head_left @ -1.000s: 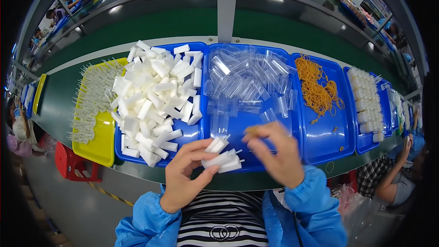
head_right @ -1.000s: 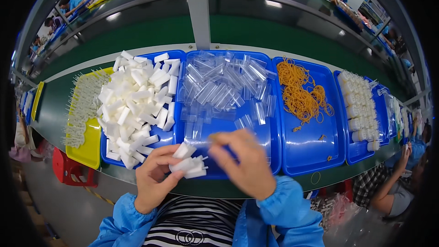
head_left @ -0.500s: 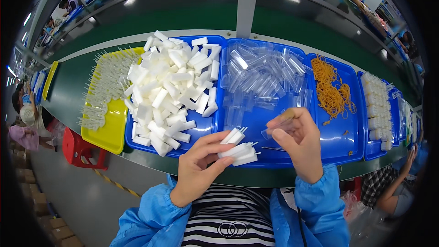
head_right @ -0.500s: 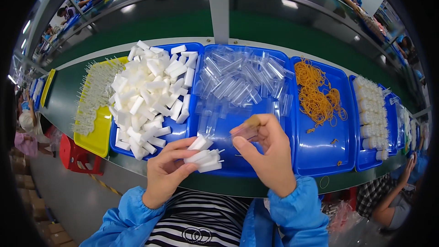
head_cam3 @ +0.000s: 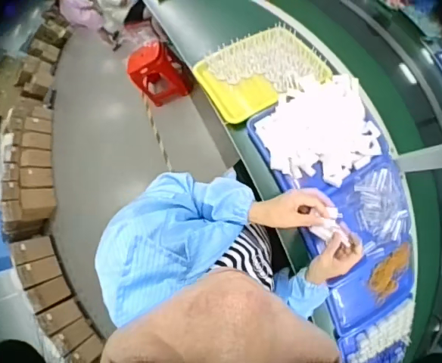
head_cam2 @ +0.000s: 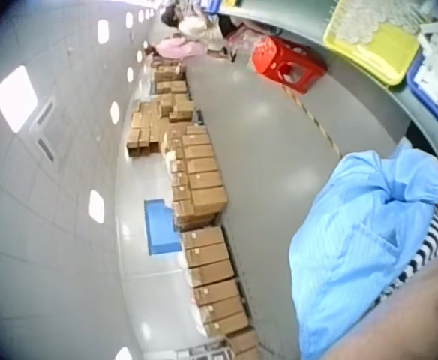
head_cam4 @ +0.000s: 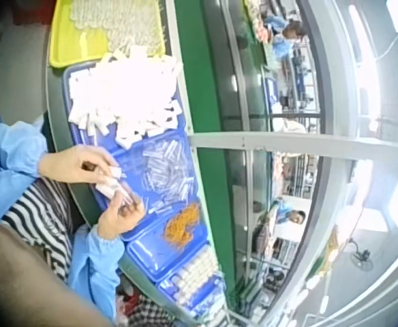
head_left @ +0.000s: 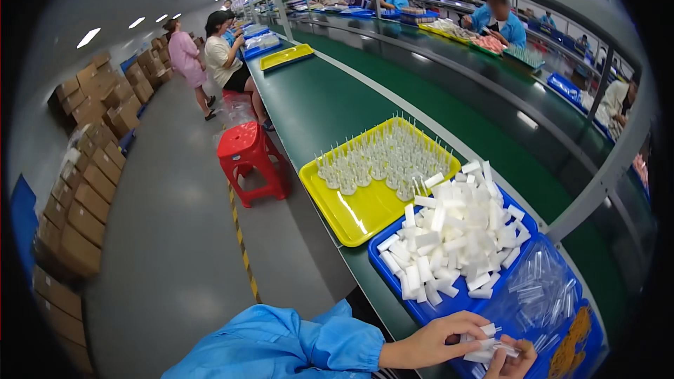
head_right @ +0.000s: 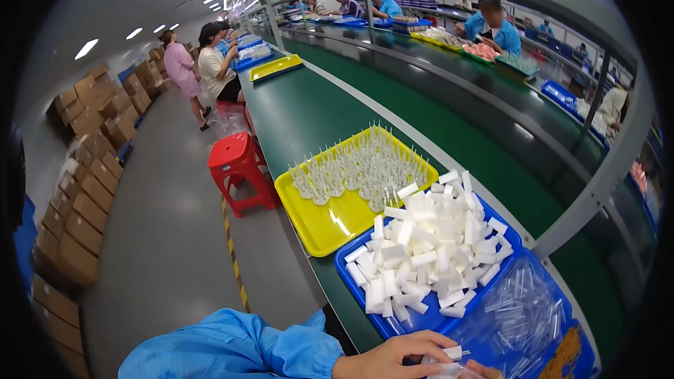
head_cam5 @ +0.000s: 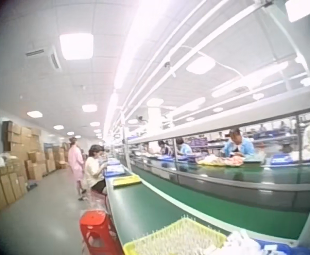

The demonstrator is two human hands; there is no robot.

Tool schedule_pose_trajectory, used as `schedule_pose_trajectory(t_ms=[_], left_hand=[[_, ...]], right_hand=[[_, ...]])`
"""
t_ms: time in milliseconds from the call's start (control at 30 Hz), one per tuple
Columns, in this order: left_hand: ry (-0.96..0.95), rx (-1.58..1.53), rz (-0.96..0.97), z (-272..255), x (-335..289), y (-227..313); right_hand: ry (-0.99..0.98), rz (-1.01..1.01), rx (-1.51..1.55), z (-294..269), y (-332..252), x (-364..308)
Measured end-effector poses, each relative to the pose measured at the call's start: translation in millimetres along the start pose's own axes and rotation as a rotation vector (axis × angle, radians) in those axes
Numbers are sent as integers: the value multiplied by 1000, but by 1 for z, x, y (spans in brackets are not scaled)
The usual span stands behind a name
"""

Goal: The person assembles cotton swabs by inserting white cotton tips into clear plastic tubes and securing them with rubber bands. The person places the finished swabs into a yellow tray and moves the tray along the assembly line.

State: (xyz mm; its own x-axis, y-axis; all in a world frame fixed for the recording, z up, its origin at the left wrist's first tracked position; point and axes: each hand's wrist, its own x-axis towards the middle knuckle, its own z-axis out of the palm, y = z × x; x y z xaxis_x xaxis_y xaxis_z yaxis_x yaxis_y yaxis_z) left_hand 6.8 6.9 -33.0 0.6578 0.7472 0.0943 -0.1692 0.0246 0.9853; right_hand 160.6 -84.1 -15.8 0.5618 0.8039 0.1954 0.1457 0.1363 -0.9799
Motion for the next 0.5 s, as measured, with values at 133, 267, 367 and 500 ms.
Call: schedule_pose_trajectory(t_ms=[133, 267, 367, 500], left_hand=[[60, 20, 114, 1, 2, -10], [11, 59, 53, 0, 2, 2], [43, 106, 141, 3, 1, -4], [59, 169, 175, -3, -6, -3]], right_hand=[[-102, -90, -55, 2, -2, 2], [-136, -95, -53, -6, 1, 6], [-139, -83, -75, -5, 3, 8], [-286, 217, -71, -10, -16, 21]])
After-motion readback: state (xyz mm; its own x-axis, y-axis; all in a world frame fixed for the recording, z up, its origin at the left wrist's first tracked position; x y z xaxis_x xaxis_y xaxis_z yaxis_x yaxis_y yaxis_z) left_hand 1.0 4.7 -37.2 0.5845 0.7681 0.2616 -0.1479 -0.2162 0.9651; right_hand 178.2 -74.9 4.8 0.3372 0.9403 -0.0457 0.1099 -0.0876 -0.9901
